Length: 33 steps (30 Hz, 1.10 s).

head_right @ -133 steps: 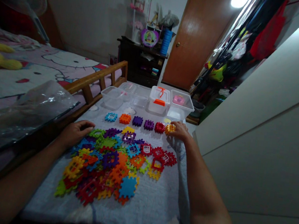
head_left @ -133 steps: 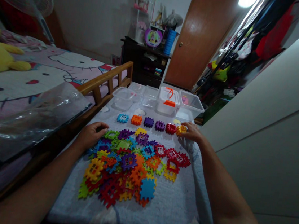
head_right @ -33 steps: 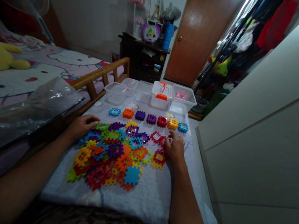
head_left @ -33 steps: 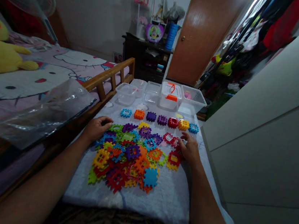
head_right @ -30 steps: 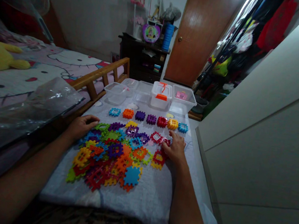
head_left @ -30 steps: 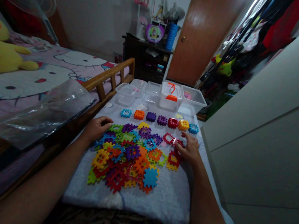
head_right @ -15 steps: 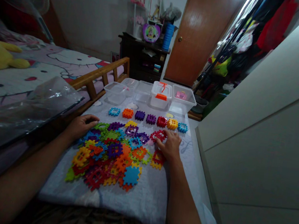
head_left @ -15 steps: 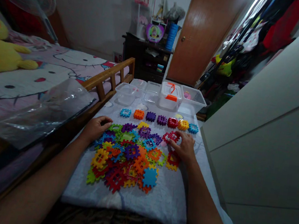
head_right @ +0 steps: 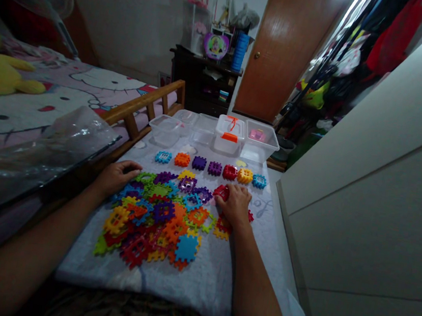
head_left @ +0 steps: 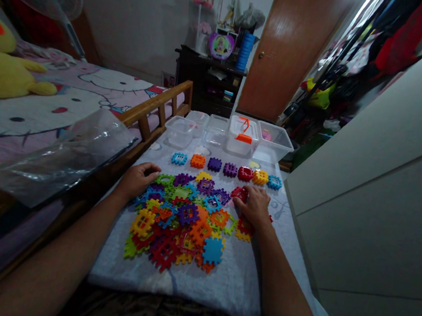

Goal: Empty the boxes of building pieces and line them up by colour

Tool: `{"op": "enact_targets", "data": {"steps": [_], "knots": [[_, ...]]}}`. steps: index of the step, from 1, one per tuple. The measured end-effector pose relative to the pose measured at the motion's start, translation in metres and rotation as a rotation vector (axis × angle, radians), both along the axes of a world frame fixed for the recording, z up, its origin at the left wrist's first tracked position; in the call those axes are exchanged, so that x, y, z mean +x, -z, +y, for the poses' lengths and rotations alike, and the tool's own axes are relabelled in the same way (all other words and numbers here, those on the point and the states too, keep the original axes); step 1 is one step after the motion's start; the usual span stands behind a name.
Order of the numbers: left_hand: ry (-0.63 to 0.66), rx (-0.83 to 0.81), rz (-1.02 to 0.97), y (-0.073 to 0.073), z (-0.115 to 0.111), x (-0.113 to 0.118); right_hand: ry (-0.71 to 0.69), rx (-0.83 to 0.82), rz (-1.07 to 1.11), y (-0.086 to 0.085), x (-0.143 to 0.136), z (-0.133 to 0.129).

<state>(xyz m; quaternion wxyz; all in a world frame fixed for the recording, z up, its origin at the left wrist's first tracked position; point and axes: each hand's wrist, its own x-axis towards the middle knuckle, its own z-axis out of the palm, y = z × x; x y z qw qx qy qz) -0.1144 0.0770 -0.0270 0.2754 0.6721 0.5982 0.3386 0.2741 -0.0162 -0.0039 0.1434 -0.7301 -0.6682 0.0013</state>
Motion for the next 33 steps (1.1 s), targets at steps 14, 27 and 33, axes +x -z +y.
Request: {"op": "enact_targets", "data": {"steps": [14, 27, 33], "knots": [[0.007, 0.012, -0.002, 0.001, 0.001, 0.000, 0.023, -0.050, -0.013, -0.002, -0.006, -0.002], [0.015, 0.013, -0.003, 0.002, 0.001, -0.001, 0.084, -0.108, -0.113, -0.004, -0.009, 0.000], [0.020, 0.003, -0.012, -0.001, 0.001, 0.000, 0.004, 0.067, -0.092, -0.016, 0.020, 0.021]]}}
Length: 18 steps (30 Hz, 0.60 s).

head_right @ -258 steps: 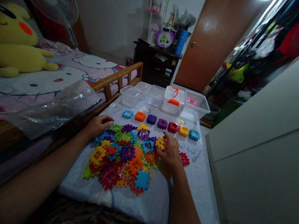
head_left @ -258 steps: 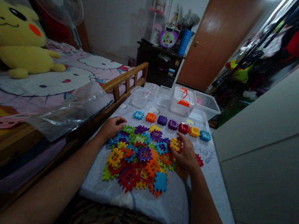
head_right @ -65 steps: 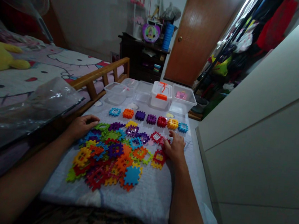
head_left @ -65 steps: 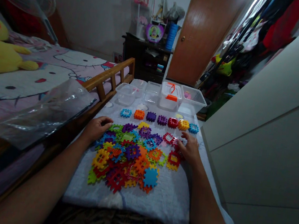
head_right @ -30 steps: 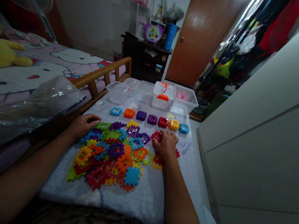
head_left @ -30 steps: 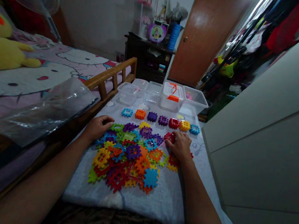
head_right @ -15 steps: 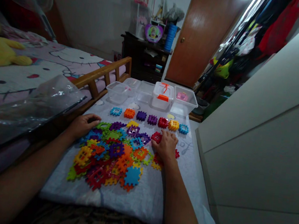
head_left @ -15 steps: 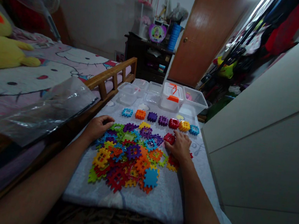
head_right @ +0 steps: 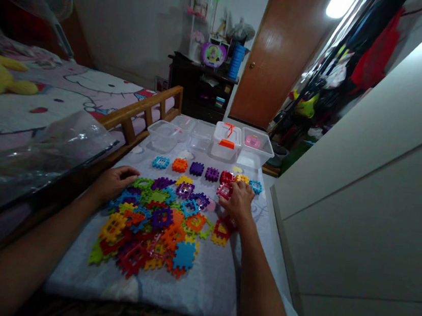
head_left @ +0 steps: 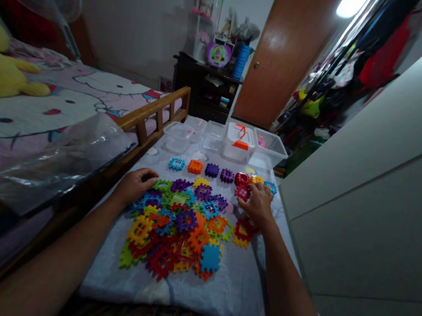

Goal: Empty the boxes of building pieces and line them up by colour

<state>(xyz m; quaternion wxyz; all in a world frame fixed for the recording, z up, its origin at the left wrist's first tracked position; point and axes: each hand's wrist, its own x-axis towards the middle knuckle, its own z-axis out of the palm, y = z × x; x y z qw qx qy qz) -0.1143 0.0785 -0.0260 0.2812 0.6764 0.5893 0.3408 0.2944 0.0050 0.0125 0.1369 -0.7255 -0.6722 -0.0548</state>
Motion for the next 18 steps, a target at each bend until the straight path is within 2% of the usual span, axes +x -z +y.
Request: {"op": "enact_targets", "data": {"steps": [4, 9, 13, 18], "knots": [[0.000, -0.002, -0.005, 0.001, 0.001, 0.000, -0.084, 0.035, -0.010, -0.018, 0.026, 0.038], [0.004, 0.006, 0.007, 0.005, 0.001, -0.003, -0.144, -0.118, -0.057, -0.028, 0.044, 0.079], [-0.002, -0.001, 0.012, 0.004, 0.000, -0.003, -0.161, -0.240, -0.061, -0.027, 0.050, 0.092], [-0.010, -0.018, 0.003, 0.001, -0.001, -0.002, -0.176, -0.285, -0.069, -0.026, 0.049, 0.097]]}}
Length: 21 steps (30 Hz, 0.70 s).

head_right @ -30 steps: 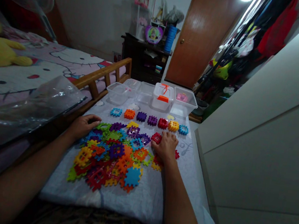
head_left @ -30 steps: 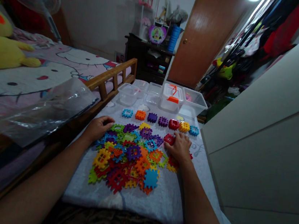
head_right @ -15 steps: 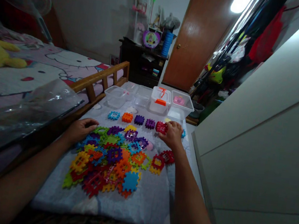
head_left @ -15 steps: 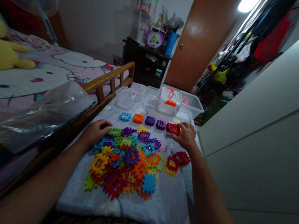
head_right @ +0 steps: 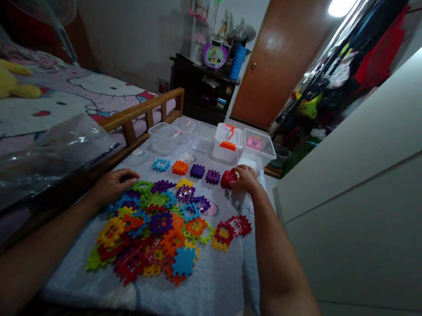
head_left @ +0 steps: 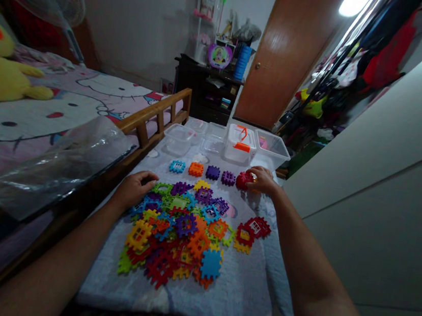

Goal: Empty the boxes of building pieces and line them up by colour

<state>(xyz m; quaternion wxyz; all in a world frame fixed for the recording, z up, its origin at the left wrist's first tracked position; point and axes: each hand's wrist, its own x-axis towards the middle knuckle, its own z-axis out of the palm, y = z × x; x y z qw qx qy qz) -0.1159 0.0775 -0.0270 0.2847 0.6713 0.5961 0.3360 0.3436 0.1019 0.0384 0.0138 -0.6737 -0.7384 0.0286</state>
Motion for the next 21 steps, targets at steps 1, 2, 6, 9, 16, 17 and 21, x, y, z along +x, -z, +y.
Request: {"op": "enact_targets", "data": {"steps": [1, 2, 6, 9, 16, 17, 21], "knots": [[0.001, -0.001, 0.000, 0.000, 0.000, 0.000, 0.001, -0.005, -0.004, 0.000, -0.001, 0.000], [0.001, 0.000, 0.000, 0.000, 0.000, 0.000, 0.002, -0.011, -0.009, 0.000, -0.002, 0.001], [-0.001, -0.001, -0.001, 0.002, 0.001, -0.001, 0.013, -0.033, -0.048, -0.002, -0.005, 0.000], [-0.004, -0.001, 0.013, 0.003, 0.001, -0.001, 0.032, -0.028, -0.073, -0.002, -0.006, -0.001], [-0.004, 0.008, 0.007, 0.001, 0.000, -0.001, 0.064, -0.031, -0.017, -0.008, -0.009, -0.006], [-0.003, 0.008, 0.003, 0.001, 0.000, 0.000, 0.079, -0.004, 0.008, -0.010, -0.009, -0.009], [-0.006, 0.009, 0.005, -0.002, 0.000, 0.001, 0.118, 0.143, 0.148, -0.018, -0.001, -0.040]]}}
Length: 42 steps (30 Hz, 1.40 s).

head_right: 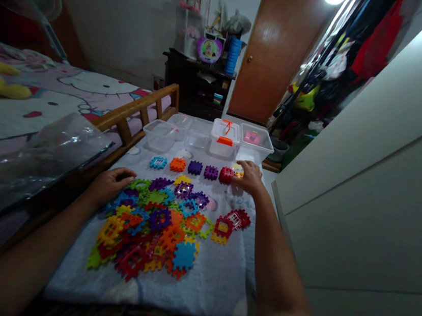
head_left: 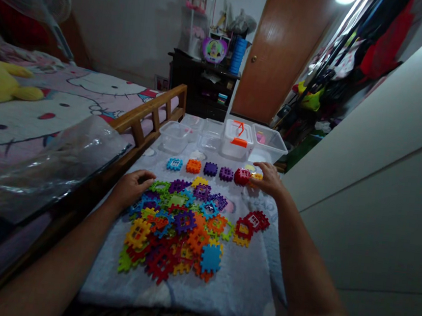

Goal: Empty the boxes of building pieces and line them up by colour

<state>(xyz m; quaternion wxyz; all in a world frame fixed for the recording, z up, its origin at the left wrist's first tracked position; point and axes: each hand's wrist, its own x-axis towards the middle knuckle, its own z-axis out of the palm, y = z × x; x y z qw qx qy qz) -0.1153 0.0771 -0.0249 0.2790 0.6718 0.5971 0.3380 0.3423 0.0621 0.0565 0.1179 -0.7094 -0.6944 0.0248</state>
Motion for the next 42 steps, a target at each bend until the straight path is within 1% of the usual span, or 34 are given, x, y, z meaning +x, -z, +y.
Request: {"op": "enact_targets", "data": {"steps": [2, 3, 6, 9, 11, 14, 17, 19, 21, 24, 27, 32, 35, 37, 42], "knots": [[-0.001, -0.011, 0.011, -0.001, 0.000, 0.000, -0.011, 0.023, 0.104, 0.000, 0.004, -0.024], [-0.003, -0.014, 0.017, -0.002, 0.000, 0.001, -0.016, 0.009, 0.164, 0.001, 0.005, -0.037], [-0.002, -0.013, 0.026, -0.002, 0.000, 0.001, -0.016, -0.101, 0.296, 0.009, 0.002, -0.076], [-0.009, 0.003, 0.035, -0.001, 0.000, 0.001, -0.060, -0.183, 0.275, 0.017, -0.012, -0.103], [-0.014, 0.026, 0.038, -0.001, 0.000, 0.001, -0.113, -0.200, 0.227, 0.020, -0.026, -0.111], [-0.016, 0.032, 0.036, -0.001, -0.001, 0.002, -0.191, -0.233, 0.152, 0.019, -0.052, -0.109], [-0.025, 0.014, 0.037, -0.003, -0.002, 0.003, -0.251, -0.238, 0.089, 0.017, -0.079, -0.097], [-0.030, 0.010, 0.035, -0.004, -0.002, 0.003, -0.251, -0.223, 0.056, 0.019, -0.093, -0.087], [-0.030, 0.012, 0.032, -0.005, -0.003, 0.004, -0.211, -0.199, 0.034, 0.025, -0.104, -0.078], [-0.033, 0.023, 0.025, -0.005, -0.003, 0.004, -0.145, -0.156, 0.018, 0.039, -0.112, -0.070], [-0.026, 0.026, 0.026, -0.004, -0.003, 0.003, -0.136, -0.136, 0.015, 0.049, -0.114, -0.068], [-0.020, 0.039, 0.022, -0.001, -0.002, 0.003, -0.103, -0.108, 0.067, 0.055, -0.116, -0.068], [-0.011, 0.042, 0.015, -0.001, -0.002, 0.003, -0.062, -0.066, 0.119, 0.056, -0.116, -0.067], [-0.005, 0.038, 0.017, 0.000, -0.002, 0.003, -0.056, -0.039, 0.199, 0.056, -0.115, -0.067], [-0.004, 0.043, 0.017, 0.000, -0.001, 0.002, -0.104, -0.048, 0.592, 0.053, -0.109, -0.071]]}}
